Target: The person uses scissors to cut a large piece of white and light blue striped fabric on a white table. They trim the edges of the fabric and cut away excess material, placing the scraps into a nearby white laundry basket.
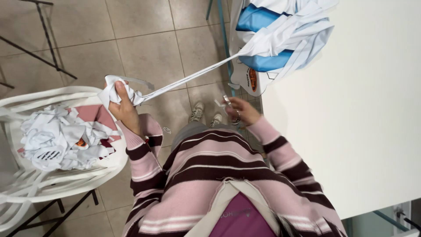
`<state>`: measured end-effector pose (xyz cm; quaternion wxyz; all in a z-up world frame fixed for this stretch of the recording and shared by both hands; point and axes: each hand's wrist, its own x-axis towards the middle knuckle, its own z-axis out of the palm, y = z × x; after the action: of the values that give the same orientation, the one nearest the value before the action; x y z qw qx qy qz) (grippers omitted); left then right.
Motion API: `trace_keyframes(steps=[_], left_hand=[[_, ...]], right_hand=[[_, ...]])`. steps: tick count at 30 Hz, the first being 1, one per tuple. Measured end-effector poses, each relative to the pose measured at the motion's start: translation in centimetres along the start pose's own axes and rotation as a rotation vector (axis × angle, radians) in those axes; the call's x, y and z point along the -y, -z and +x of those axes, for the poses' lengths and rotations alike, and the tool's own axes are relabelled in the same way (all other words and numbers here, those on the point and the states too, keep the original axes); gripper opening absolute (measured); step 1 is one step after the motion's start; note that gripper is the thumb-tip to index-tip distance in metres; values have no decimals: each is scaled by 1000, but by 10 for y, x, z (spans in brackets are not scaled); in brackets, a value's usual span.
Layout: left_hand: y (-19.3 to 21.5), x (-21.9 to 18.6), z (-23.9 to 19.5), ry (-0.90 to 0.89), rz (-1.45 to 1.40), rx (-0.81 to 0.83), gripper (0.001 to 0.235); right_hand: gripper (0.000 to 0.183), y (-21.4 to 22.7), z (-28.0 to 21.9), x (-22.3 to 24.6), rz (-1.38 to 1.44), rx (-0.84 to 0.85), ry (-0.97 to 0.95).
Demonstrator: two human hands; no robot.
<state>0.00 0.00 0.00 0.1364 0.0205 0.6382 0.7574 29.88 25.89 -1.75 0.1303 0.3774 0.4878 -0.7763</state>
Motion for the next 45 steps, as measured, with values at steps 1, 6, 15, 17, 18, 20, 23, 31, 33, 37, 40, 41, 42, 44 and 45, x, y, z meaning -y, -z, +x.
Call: trace_keyframes(steps=[1, 6, 15, 17, 18, 20, 23, 31, 33, 37, 40, 41, 42, 44, 45], left_hand=[[0, -3, 0, -16, 9, 0, 22], [2, -16, -7, -40, 32, -15, 21], [13, -26, -33, 15, 109, -33, 22], [21, -25, -38, 32, 129, -40, 21], [27, -25, -42, 10, 174, -22, 21], [39, -26, -51, -8, 219, -9, 21], [54, -29, -57, 8, 242, -16, 20], [83, -48, -75, 94, 399, 114, 21], [88, -47, -76, 103, 367, 84, 21], [85, -52, -79, 93, 341, 49, 21], [83, -49, -81, 110, 373, 61, 22], [86, -49, -81, 109, 372, 64, 22], [87, -49, -81, 124, 379, 73, 22], [90, -48, -80, 134, 387, 87, 22], [92, -47, -81, 135, 384, 89, 22]], right_hand=[[31, -5, 19, -19, -36, 30, -55], [22, -36, 56, -4, 167, 127, -14], [28, -34, 77, 37, 105, -25, 80], [31, -31, 82, 42, 119, -26, 100], [29, -31, 83, 44, 107, -79, 117], [27, -29, 83, 42, 90, -129, 131], [27, -28, 87, 41, 90, -175, 163], [32, 11, 107, 41, 462, -42, 313], [32, 10, 101, 46, 347, -78, 338], [33, 7, 96, 45, 152, -156, 389], [41, 6, 99, 59, 400, 6, 350], [41, 2, 95, 65, 400, 4, 353], [43, -1, 91, 72, 416, 18, 385], [45, 1, 92, 78, 433, 31, 422], [45, 6, 94, 74, 377, 18, 438]])
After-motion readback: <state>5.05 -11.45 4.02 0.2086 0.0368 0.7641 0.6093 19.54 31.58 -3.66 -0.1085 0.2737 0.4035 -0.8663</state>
